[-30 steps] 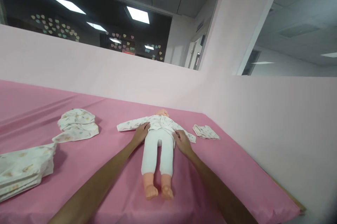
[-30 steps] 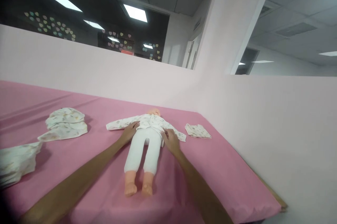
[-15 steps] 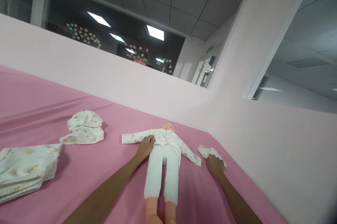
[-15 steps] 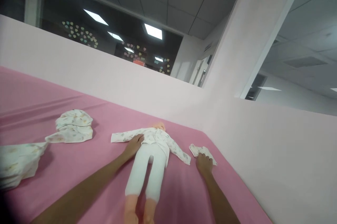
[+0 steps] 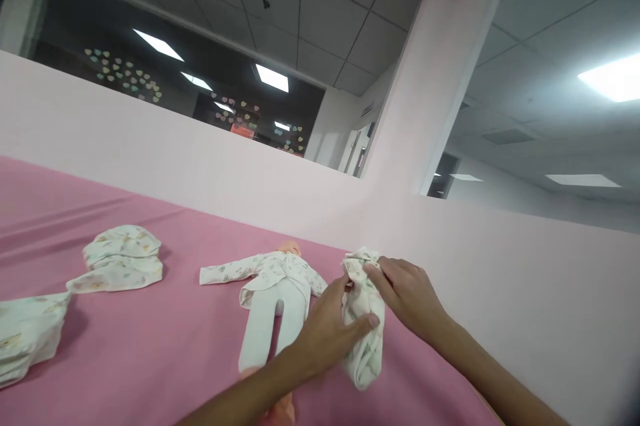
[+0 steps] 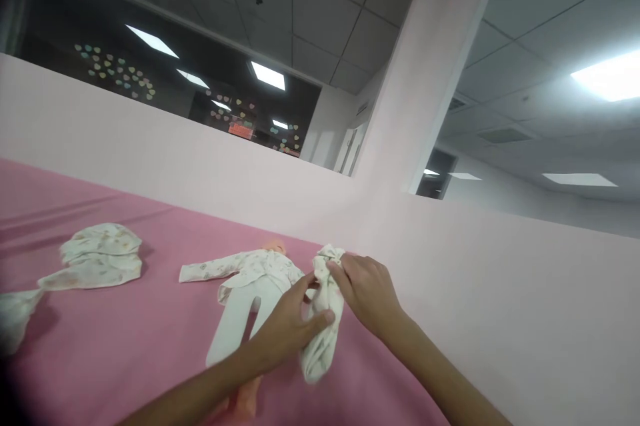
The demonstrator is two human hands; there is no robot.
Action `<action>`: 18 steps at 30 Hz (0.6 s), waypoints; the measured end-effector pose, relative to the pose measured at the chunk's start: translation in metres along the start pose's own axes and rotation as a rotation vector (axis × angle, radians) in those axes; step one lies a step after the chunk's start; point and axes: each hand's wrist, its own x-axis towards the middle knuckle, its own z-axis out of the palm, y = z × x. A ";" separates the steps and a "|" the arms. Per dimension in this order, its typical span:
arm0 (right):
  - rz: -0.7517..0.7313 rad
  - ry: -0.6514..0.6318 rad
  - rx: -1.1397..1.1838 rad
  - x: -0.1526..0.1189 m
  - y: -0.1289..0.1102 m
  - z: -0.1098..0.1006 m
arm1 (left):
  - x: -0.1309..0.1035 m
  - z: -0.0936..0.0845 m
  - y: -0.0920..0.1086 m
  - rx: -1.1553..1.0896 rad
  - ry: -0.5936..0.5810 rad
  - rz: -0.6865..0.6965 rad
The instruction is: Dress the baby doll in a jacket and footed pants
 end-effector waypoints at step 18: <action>-0.248 0.273 -0.466 -0.036 0.017 -0.045 | -0.019 -0.059 0.007 0.070 -0.014 -0.130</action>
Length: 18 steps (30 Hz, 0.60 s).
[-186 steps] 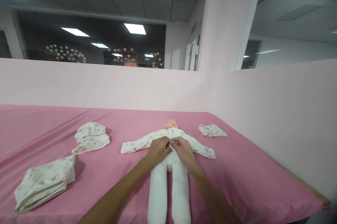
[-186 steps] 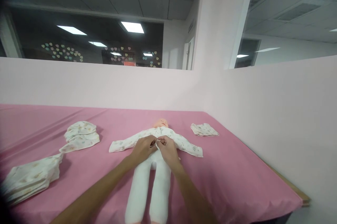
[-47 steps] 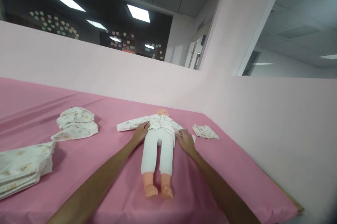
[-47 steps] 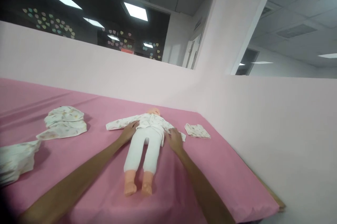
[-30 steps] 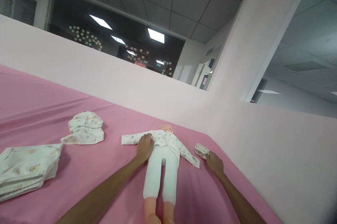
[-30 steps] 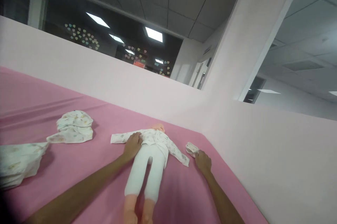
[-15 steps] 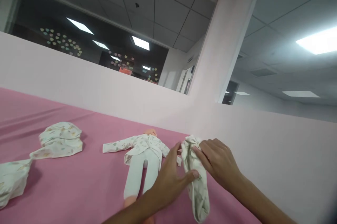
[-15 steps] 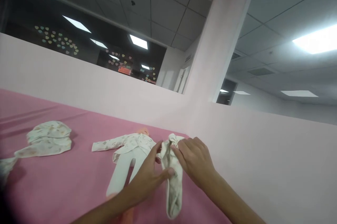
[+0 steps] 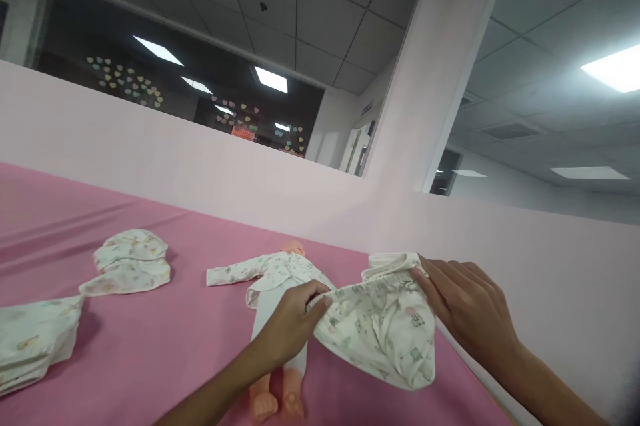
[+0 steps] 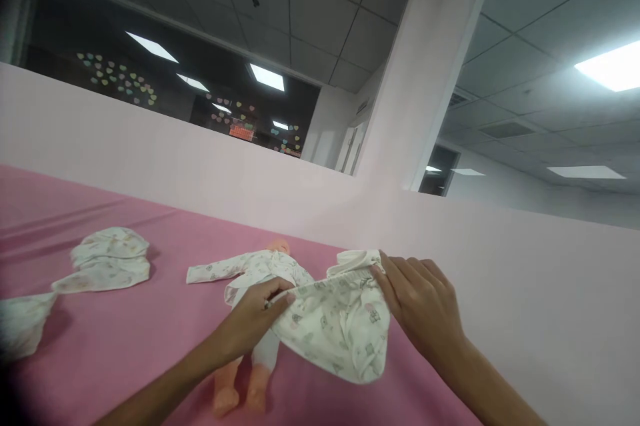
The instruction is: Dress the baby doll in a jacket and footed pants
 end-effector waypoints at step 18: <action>0.716 0.095 0.366 0.032 0.017 -0.089 | 0.018 -0.077 0.084 0.242 -0.162 0.208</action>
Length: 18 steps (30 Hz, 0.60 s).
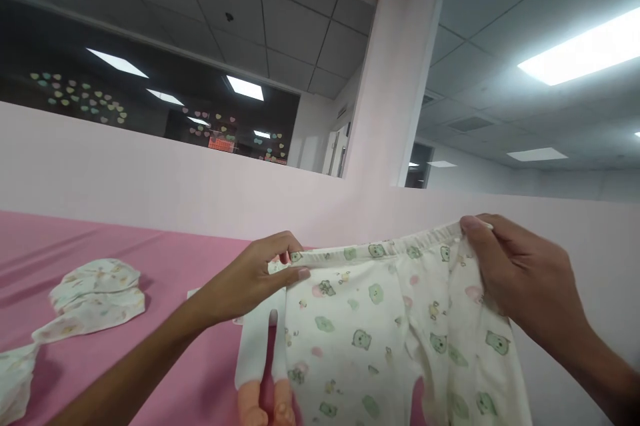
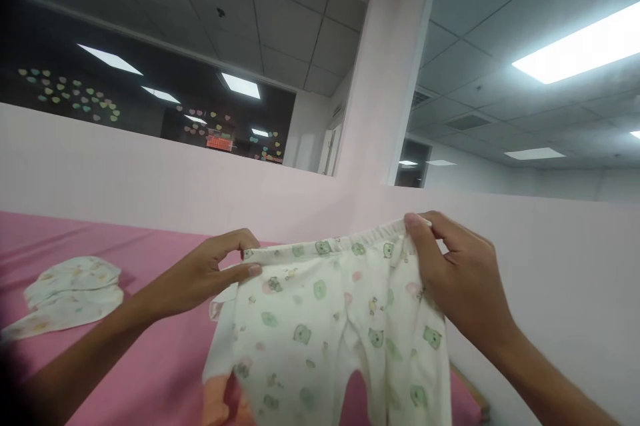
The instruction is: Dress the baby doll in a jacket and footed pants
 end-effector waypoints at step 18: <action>0.254 -0.820 0.644 -0.054 -0.053 0.055 | 0.015 0.034 0.013 -0.366 -0.394 -0.044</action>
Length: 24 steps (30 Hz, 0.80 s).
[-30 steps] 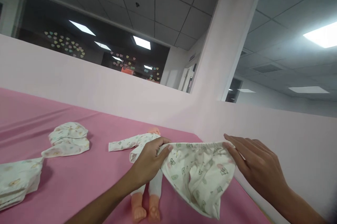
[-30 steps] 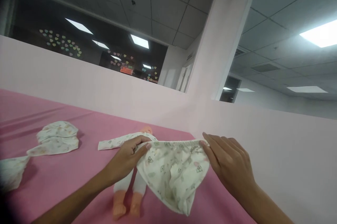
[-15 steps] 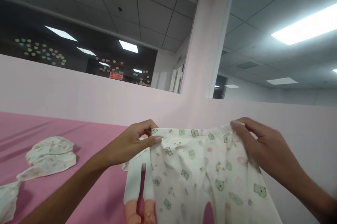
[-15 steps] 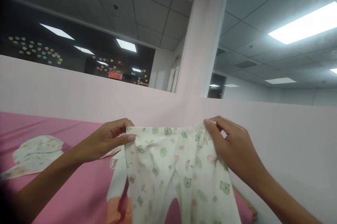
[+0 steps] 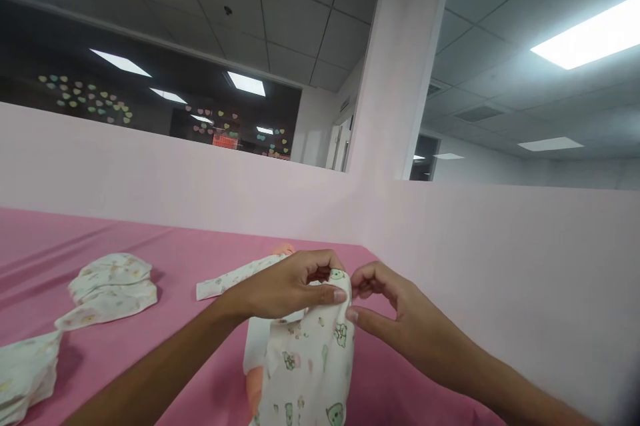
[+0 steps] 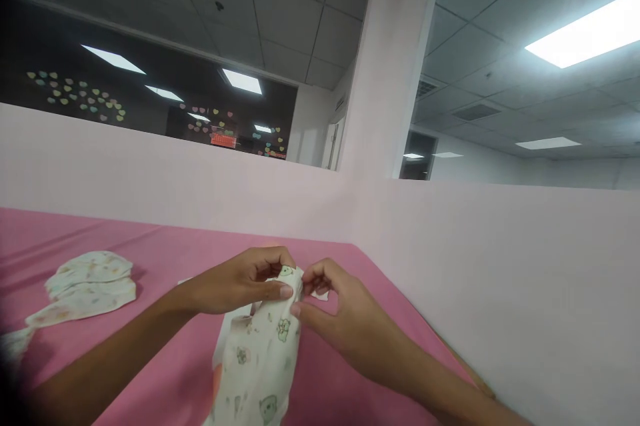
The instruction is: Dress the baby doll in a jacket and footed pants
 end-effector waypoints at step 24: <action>0.149 -0.112 0.145 -0.005 0.001 0.008 | -0.006 -0.009 0.011 0.460 -0.047 0.024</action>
